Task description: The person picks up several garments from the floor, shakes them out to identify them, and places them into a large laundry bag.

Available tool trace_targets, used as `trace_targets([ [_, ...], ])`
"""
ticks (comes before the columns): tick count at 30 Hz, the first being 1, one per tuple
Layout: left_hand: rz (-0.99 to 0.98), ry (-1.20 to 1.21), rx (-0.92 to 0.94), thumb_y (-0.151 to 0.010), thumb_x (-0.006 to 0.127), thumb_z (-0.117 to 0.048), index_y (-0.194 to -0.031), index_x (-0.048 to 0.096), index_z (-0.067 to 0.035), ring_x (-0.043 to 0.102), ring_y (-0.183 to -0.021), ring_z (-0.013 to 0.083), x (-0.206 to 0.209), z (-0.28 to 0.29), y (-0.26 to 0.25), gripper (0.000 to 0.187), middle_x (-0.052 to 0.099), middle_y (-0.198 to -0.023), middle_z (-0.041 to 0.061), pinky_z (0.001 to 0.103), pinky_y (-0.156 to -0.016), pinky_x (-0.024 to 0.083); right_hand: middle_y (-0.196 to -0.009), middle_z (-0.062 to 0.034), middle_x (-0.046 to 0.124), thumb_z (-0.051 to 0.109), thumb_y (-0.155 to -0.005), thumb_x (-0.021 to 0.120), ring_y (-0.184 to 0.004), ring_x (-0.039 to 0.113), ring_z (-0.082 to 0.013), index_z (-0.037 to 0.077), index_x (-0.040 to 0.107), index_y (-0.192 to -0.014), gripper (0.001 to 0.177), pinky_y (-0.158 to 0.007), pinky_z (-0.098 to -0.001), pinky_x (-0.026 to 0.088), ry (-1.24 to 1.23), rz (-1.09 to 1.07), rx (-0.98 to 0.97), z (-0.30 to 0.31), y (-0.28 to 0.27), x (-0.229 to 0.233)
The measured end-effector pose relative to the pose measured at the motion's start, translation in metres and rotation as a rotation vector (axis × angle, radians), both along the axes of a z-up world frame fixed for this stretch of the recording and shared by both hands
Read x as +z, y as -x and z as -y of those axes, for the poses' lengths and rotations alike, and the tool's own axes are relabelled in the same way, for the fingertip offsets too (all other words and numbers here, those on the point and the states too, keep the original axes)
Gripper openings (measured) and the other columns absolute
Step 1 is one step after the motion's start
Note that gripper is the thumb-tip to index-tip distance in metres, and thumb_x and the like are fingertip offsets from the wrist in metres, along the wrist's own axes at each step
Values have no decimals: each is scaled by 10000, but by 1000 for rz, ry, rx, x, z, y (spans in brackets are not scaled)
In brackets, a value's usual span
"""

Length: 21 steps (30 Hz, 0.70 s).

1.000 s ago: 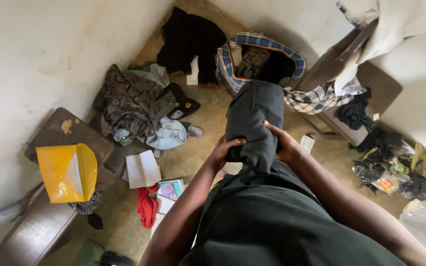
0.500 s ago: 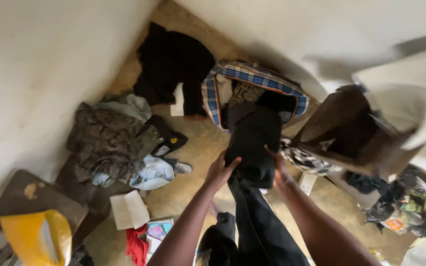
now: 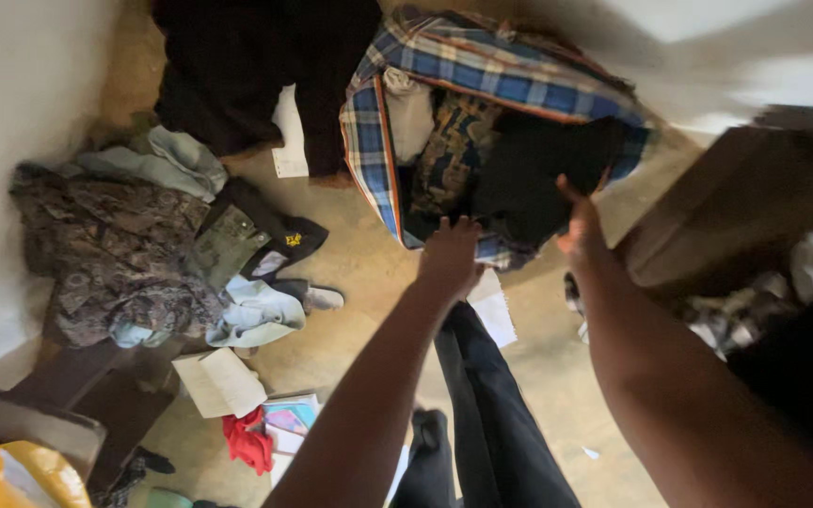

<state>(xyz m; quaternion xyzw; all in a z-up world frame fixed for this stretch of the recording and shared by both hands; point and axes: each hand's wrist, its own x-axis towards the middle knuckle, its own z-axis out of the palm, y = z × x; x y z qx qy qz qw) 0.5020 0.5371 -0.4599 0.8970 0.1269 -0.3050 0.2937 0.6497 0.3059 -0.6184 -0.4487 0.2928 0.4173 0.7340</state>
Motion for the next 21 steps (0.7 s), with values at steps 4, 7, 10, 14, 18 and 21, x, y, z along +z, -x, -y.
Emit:
trace_targets([
  [4,-116,-179,-35,-819,723,-374,-1468,499,-109,536,-1189,337,-37,21,10,736,579,-1334,143,551,-987,421,-1380,-51,656,298,-911,795,-1259,651,-269,148,542,-1429,596,-1111,-490,547,-71,26,83,-14,-39,-39],
  [7,-50,-136,-2,-890,685,-277,-1202,689,-153,632,-1056,295,-58,28,42,335,672,-1071,106,502,-944,466,-1337,-76,660,348,-927,756,-1203,637,-306,140,559,-1413,564,-1045,-513,538,555,66,541,-36,-71,-62],
  [10,109,-66,86,-908,669,-215,-990,775,-177,664,-941,287,-63,25,58,139,677,-913,92,458,-856,484,-1319,-104,666,343,-926,757,-1187,644,-326,135,561,-1421,571,-1031,-507,538,1029,767,940,-49,-63,-46],
  [14,104,-79,3,-816,666,-176,-866,781,-186,670,-954,252,-53,20,44,126,690,-932,53,451,-880,482,-1295,-141,674,338,-926,757,-1167,653,-353,128,563,-1431,580,-1013,-499,537,785,1380,1348,-71,-19,-25],
  [18,54,-117,40,-812,662,-187,-849,788,-168,627,-1063,257,-14,14,33,132,685,-1025,39,461,-873,473,-1271,-178,682,332,-925,757,-1146,663,-380,120,565,-1442,590,-995,-491,537,601,1240,1530,-87,-9,-45],
  [21,77,30,201,-850,651,-186,-982,769,-125,598,-1138,285,26,3,43,187,667,-1105,87,461,-939,462,-1253,-206,688,328,-925,758,-1130,670,-401,115,567,-1450,597,-982,-485,537,618,1163,1472,-102,-18,-48],
])
